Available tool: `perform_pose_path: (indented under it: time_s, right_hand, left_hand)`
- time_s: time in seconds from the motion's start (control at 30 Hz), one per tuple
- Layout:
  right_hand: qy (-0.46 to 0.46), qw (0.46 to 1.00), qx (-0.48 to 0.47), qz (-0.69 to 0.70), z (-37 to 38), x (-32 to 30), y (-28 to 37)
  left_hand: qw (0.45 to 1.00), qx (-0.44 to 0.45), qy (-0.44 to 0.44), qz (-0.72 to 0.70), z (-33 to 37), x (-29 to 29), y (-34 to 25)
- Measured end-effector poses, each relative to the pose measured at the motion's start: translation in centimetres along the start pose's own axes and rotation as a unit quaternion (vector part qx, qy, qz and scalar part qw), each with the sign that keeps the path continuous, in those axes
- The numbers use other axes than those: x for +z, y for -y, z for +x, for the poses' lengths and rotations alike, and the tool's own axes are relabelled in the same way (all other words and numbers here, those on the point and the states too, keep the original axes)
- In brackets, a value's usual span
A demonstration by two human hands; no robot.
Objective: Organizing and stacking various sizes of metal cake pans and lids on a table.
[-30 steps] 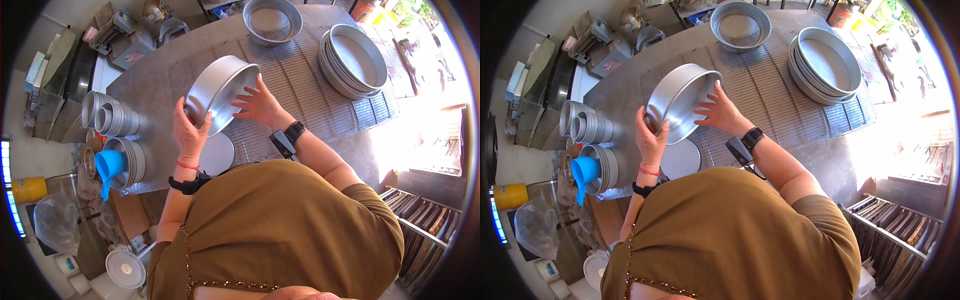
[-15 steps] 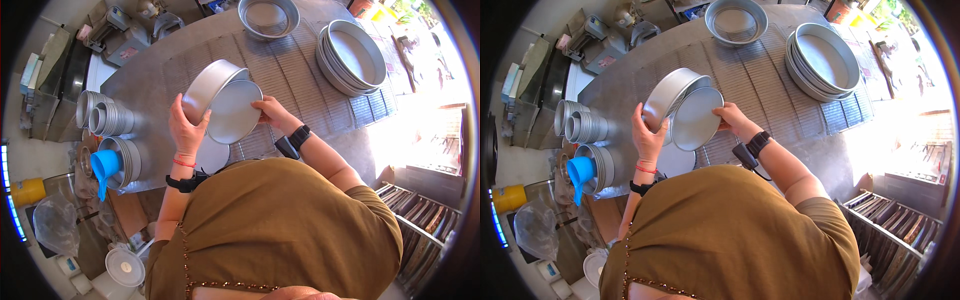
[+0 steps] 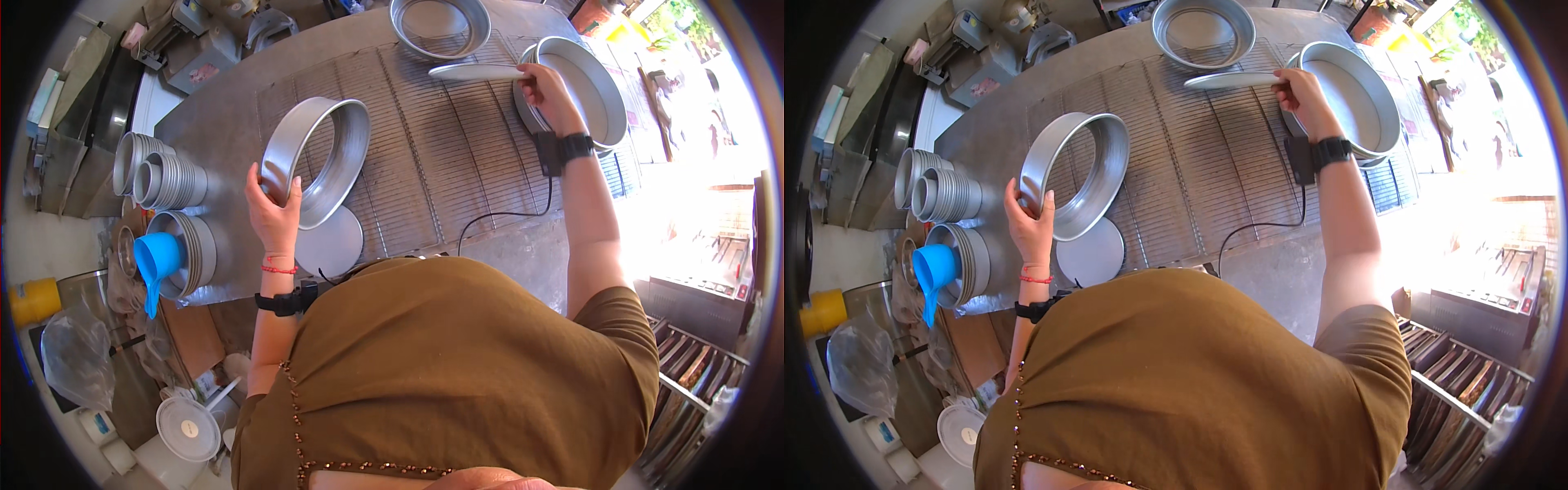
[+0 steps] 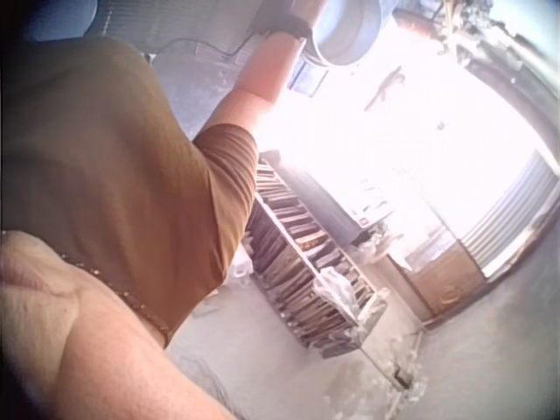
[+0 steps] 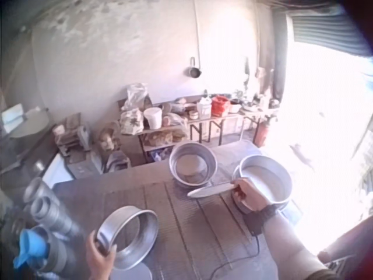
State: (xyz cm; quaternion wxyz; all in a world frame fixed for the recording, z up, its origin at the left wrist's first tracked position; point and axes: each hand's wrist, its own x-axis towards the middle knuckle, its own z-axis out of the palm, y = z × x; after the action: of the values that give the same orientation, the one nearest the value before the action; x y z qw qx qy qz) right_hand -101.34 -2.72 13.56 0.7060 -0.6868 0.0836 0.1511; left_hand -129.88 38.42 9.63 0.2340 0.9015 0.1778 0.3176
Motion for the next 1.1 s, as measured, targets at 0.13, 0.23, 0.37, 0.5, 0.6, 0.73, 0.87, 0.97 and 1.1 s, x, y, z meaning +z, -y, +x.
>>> perform_pose_path:
  time_s: [0.13, 0.23, 0.37, 0.5, 0.6, 0.73, 0.87, 0.97, 1.1]
  right_hand:
    - [0.025, 0.998, 0.060, -0.016, 5.0, -0.3, 0.9]
    - [0.035, 0.995, 0.083, -0.048, 7.3, 0.9, 1.6]
    - [0.026, 0.988, 0.101, -0.117, 9.7, 2.4, 1.7]
    - [0.055, 0.976, 0.103, -0.182, 11.6, 3.2, 1.8]
    - [0.057, 0.976, 0.113, -0.177, 12.6, 3.7, 2.0]
    - [0.042, 0.976, 0.112, -0.183, 14.2, 4.0, 2.4]
    - [0.055, 0.965, 0.112, -0.232, 15.1, 4.2, 2.9]
    - [0.057, 0.960, 0.110, -0.252, 15.0, 4.3, 3.5]
    - [0.080, 0.957, 0.094, -0.264, 15.0, 3.9, 4.3]
  left_hand:
    - [1.000, -0.027, 0.012, 0.004, -0.1, -0.1, -0.1]
    - [1.000, -0.019, 0.001, 0.006, -0.4, -0.1, 0.3]
    - [1.000, -0.011, -0.017, 0.015, -0.8, 0.0, 0.7]
    - [0.999, -0.042, -0.018, -0.002, -1.1, -0.1, 0.7]
    - [0.997, -0.078, -0.010, -0.007, -1.2, -0.3, 0.2]
    - [0.994, -0.106, -0.003, 0.000, -0.9, -0.2, -0.1]
    - [0.994, -0.109, -0.007, 0.004, -0.8, -0.1, 0.0]
    - [0.993, -0.115, -0.009, 0.002, -0.8, 0.0, 0.1]
    - [0.992, -0.122, -0.006, 0.002, -0.7, 0.0, -0.1]
